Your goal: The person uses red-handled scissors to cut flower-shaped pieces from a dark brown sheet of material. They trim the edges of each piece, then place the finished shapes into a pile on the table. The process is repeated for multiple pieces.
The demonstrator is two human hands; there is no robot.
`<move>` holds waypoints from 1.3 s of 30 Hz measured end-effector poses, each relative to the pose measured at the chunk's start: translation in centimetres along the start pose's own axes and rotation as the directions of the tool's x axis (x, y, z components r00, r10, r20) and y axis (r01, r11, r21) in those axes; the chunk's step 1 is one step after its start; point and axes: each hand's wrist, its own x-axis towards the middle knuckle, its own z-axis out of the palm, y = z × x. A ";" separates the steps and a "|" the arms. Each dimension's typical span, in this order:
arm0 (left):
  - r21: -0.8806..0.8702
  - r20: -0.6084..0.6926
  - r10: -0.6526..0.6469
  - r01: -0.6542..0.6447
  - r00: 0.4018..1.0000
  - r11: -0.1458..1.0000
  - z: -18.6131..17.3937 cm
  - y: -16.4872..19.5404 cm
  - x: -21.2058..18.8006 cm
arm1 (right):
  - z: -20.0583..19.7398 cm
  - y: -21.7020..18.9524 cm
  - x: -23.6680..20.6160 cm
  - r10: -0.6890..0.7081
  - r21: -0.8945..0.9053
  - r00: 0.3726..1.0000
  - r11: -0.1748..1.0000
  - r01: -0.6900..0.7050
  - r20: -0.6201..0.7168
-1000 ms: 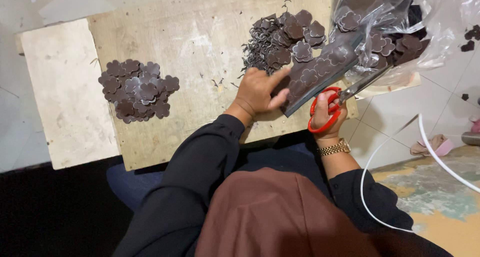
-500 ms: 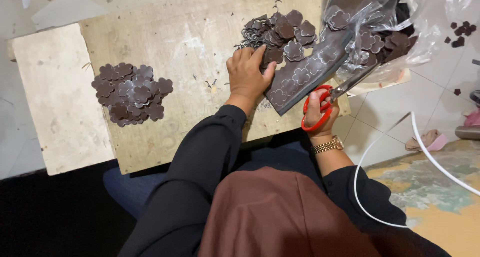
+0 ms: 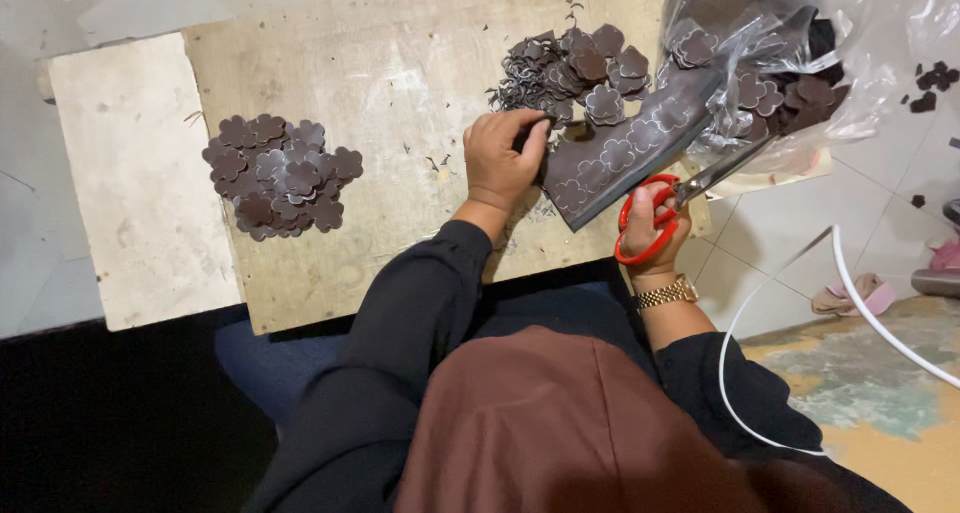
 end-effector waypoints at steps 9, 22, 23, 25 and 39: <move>-0.552 0.360 -0.496 0.608 0.791 0.570 -0.8 0.3 0.0 | 0.1 -0.3 0.5 0.068 0.069 0.998 0.995 -0.068 -0.002; -0.564 0.598 -0.613 0.815 0.516 0.135 -5.1 -2.2 -0.4 | 0.4 -0.2 1.0 0.025 0.053 1.000 0.998 -0.025 0.005; -0.571 0.594 -0.604 0.808 0.530 0.148 -5.1 -2.4 -0.5 | 0.5 -0.1 1.0 0.028 0.062 1.000 0.998 -0.027 -0.007; -0.578 0.598 -0.580 0.799 0.553 0.167 -4.9 -2.5 -0.9 | 0.3 0.0 0.9 0.026 0.049 1.000 0.998 -0.025 -0.004; -0.623 0.443 -0.439 0.621 0.782 0.476 -10.3 3.4 -0.4 | -0.2 0.9 0.4 -0.003 -0.050 1.000 0.999 0.002 -0.023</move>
